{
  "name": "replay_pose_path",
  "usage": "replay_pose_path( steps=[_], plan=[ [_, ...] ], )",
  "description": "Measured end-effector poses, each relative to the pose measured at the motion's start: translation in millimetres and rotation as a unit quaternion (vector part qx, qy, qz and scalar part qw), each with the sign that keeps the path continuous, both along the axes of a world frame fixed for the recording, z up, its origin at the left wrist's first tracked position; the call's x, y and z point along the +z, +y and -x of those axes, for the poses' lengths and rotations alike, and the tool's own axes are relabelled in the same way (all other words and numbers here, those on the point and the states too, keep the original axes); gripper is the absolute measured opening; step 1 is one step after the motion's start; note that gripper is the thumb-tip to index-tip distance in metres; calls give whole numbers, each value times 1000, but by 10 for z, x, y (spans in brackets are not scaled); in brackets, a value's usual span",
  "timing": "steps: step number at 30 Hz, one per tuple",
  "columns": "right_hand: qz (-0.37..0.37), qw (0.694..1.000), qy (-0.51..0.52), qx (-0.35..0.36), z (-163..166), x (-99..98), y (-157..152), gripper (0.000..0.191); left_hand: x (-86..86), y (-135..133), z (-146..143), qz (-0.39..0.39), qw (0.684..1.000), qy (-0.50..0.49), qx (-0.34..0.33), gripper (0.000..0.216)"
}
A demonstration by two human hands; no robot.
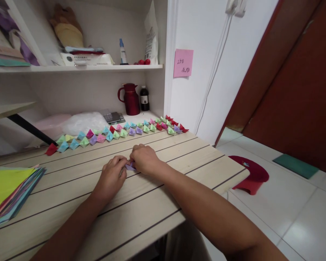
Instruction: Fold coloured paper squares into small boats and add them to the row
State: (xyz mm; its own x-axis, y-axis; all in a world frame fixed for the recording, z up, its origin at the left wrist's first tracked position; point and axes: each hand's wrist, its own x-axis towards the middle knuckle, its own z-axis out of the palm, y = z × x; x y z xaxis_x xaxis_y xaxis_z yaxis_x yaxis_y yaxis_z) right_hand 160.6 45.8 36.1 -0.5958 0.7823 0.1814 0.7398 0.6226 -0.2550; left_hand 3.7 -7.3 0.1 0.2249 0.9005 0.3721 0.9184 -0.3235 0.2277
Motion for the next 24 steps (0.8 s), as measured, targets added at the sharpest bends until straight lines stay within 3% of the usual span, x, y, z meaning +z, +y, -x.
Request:
replay_pose_path(
  steps=[8, 14, 19, 24],
  plan=[
    [67, 997, 1, -37, 0, -43, 169, 11, 99, -49, -5, -20, 996, 80, -32, 18],
    [81, 994, 17, -68, 20, -25, 118, 9, 169, -84, 49, -35, 983, 167, -66, 23],
    [72, 996, 43, -41, -16, -51, 107, 7, 115, -64, 56, -25, 991, 119, -49, 14],
    [76, 994, 73, -12, -39, -106, 122, 6, 57, 9, 97, 22, 998, -44, -51, 9]
  ],
)
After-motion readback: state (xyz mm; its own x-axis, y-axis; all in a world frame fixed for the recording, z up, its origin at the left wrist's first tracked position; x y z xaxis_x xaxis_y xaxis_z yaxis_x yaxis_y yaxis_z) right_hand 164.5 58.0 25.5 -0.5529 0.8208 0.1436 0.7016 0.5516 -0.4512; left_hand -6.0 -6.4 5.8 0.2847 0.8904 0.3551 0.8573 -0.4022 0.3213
